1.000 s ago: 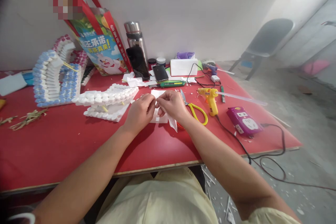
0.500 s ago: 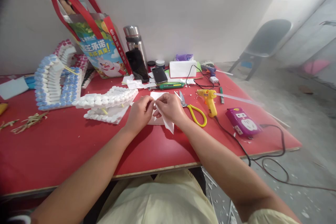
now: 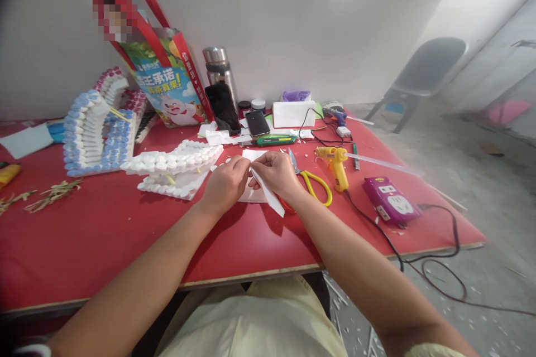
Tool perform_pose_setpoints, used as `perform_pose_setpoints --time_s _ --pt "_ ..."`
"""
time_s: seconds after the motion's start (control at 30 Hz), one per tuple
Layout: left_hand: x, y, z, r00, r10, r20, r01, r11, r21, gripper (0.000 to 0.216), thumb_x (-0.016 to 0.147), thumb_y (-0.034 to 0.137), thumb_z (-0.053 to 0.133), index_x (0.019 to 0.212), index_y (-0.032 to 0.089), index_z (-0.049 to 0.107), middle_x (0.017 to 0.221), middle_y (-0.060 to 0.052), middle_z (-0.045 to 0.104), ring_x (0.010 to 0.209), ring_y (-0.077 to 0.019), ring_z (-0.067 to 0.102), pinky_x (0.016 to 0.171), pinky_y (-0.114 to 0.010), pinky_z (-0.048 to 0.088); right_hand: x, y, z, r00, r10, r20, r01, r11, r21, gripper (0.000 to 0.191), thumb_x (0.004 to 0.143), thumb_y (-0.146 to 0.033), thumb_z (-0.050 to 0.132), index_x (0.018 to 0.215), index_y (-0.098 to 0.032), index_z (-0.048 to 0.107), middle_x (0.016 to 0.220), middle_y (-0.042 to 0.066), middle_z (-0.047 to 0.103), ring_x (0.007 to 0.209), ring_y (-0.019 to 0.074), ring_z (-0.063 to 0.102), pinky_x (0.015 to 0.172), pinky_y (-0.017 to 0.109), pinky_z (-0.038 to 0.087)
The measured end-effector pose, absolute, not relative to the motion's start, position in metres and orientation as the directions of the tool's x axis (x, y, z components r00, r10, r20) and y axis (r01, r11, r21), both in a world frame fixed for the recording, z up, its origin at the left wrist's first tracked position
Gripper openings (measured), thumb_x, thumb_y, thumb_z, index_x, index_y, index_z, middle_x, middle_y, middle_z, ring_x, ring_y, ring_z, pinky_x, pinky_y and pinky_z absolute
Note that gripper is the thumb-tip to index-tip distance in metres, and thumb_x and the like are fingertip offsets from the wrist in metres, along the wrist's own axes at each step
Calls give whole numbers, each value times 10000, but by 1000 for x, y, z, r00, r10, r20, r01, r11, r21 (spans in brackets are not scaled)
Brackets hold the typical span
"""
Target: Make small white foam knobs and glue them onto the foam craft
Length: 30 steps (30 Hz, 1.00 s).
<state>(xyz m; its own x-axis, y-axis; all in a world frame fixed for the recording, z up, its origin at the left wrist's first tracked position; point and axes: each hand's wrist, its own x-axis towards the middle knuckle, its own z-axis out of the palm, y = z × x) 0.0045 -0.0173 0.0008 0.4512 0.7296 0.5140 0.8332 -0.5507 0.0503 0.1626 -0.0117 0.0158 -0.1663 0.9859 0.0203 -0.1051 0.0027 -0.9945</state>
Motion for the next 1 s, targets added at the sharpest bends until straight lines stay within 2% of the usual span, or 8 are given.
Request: perform_pose_setpoints --time_s 0.2,0.33,0.4,0.47,0.57,0.63,0.77,1.0 --pt "4 -17 2 513 692 508 812 -583 -26 193 968 91 426 854 183 552 858 -72 638 699 -206 581 594 -325 371 165 -9 16 -122 992 -10 -93 -22 -995 151 713 -223 742 683 -181 599 534 20 674 477 189 691 470 277 586" --pt "4 -18 1 496 693 523 790 -611 60 204 991 150 445 835 178 574 854 -74 654 705 -206 595 594 -325 385 167 -6 11 -117 993 -23 -110 -36 -993 130 675 -187 720 684 -194 590 553 13 684 491 200 697 478 289 584" --pt "5 -18 1 436 710 553 757 -621 201 213 1002 179 448 852 176 598 882 -82 676 749 -207 623 634 -317 426 168 -6 11 -120 993 2 -115 -12 -993 119 679 -190 710 688 -195 591 567 14 693 491 195 693 485 288 576" --pt "6 -19 2 327 769 550 668 -600 441 183 997 205 480 903 177 634 876 -71 698 751 -191 650 670 -306 472 168 -6 11 -134 990 43 -110 28 -994 109 694 -195 707 696 -196 598 571 12 695 498 192 690 500 290 572" --pt "8 -19 3 192 903 384 373 -429 823 177 982 291 549 1004 177 682 748 -27 692 635 -157 655 640 -284 527 168 -5 11 -126 985 115 -83 105 -991 112 722 -204 706 705 -203 595 579 2 694 492 177 672 504 284 553" --pt "9 -18 4 177 945 274 196 -307 931 234 965 352 589 1032 167 715 685 -13 675 594 -150 647 609 -278 543 168 -4 9 -125 981 150 -66 143 -988 126 752 -221 703 717 -209 582 585 -7 690 485 168 658 502 283 539" --pt "7 -15 4 161 955 248 96 -266 959 211 901 346 684 973 173 780 717 -11 660 592 -123 616 597 -259 524 170 -3 5 -196 954 226 20 235 -972 116 837 -253 661 768 -219 574 608 -15 684 530 172 677 533 280 526" --pt "2 -17 5 154 928 339 241 -368 898 184 921 288 655 990 225 813 810 -21 626 623 -110 565 609 -258 482 177 -4 4 -261 920 291 250 356 -900 104 898 -283 625 818 -217 614 692 4 718 600 172 695 584 271 493"
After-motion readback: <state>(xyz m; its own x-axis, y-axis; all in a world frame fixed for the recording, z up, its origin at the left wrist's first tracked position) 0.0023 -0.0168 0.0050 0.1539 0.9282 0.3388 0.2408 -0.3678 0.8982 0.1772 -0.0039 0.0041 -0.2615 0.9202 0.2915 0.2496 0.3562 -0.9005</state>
